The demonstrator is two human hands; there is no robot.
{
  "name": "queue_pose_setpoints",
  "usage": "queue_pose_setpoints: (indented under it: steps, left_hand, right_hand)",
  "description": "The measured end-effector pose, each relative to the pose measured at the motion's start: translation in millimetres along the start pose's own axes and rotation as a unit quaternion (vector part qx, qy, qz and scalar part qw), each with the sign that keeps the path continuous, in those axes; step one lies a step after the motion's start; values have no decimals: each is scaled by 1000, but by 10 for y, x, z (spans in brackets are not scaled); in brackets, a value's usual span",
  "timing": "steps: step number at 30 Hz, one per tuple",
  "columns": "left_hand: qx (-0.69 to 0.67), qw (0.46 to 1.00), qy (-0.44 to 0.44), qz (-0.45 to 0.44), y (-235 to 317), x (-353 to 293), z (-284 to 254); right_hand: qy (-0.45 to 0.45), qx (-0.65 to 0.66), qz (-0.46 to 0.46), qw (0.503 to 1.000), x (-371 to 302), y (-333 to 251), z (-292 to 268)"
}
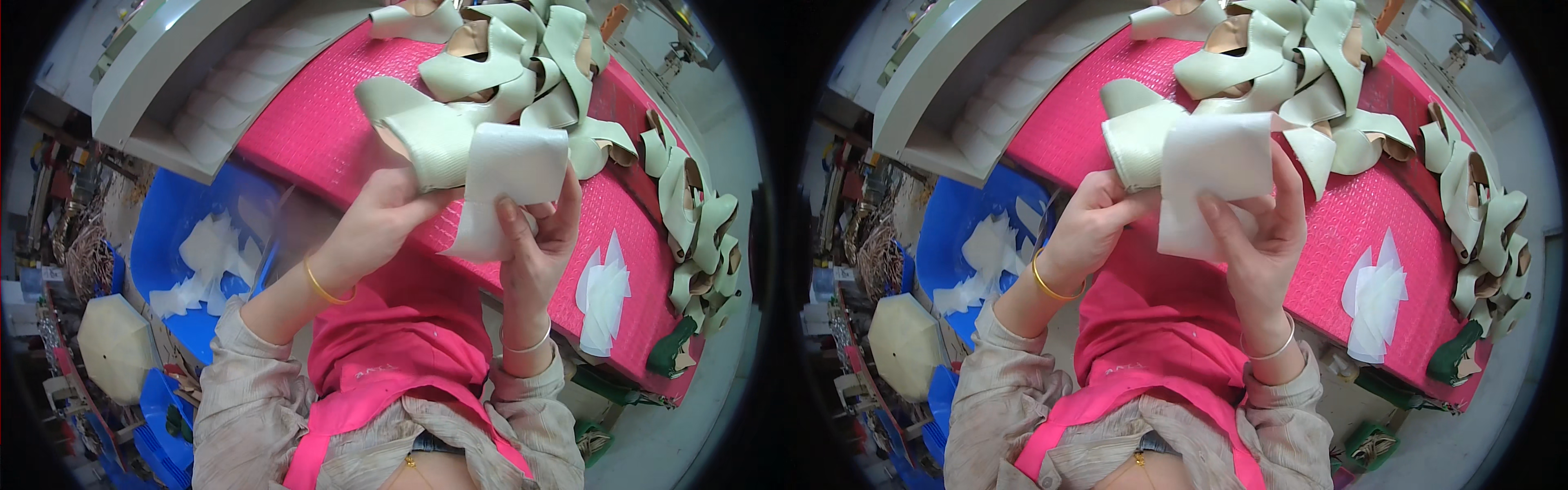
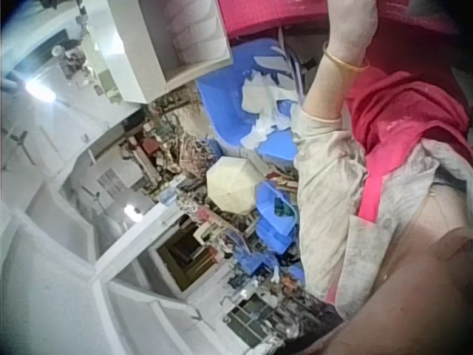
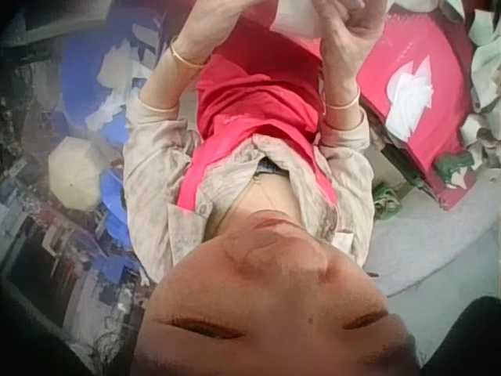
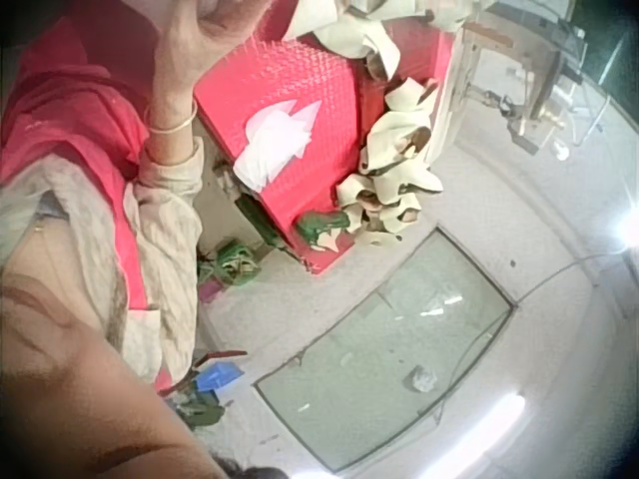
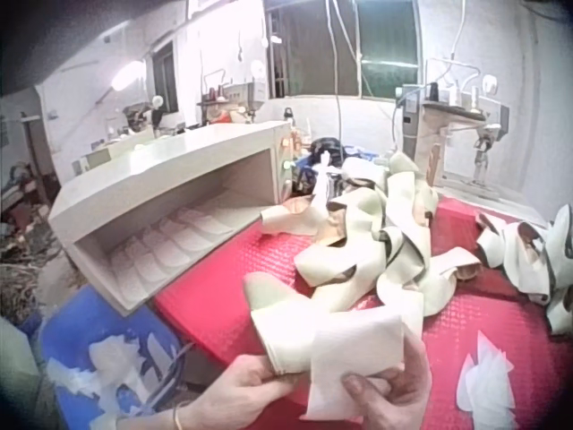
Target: Organizing and assembling various fabric and leather components for shoe uppers.
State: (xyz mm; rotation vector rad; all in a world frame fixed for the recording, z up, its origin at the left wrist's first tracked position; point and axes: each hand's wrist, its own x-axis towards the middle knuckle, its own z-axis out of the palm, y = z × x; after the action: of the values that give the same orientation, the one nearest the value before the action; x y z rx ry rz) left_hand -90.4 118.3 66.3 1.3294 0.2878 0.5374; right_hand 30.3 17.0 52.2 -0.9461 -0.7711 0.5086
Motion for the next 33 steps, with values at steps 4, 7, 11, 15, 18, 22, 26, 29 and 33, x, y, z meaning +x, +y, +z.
queue_pose_setpoints:
  steps: [4, 7, 11, 15, 18, 22, 26, 29, 33]
  left_hand:
    - [-35, 999, 9, -23, 166, -113, 31]
    - [-60, 998, -3, 21, 243, -181, 27]
    - [-21, 1000, 19, 8, 127, -267, -94]
    - [7, 999, 23, 49, 40, -325, -198]
    - [48, 996, 13, 78, -14, -333, -235]
    - [-81, 995, 61, 9, 349, -324, 99]
    - [-15, 997, 68, 38, 296, -232, 7]
    - [-88, 993, 78, 33, 461, -77, -120]
    - [-93, 990, 97, 44, 605, 166, -257]
  right_hand:
    - [-30, 4, -39, 999, 1, -41, 207]
    - [-29, -8, -50, 998, 1, -65, 276]
    - [-33, -12, -57, 998, 1, -114, 402]
    - [-55, -23, -72, 996, 26, -153, 448]
    - [-54, -24, -59, 997, 18, -157, 466]
    - [-59, -21, -56, 996, 27, -143, 463]
    - [-63, -85, -58, 993, 138, -188, 511]
    - [-63, -143, -24, 987, 37, -309, 512]
    - [-71, -130, -71, 986, -55, -145, 382]
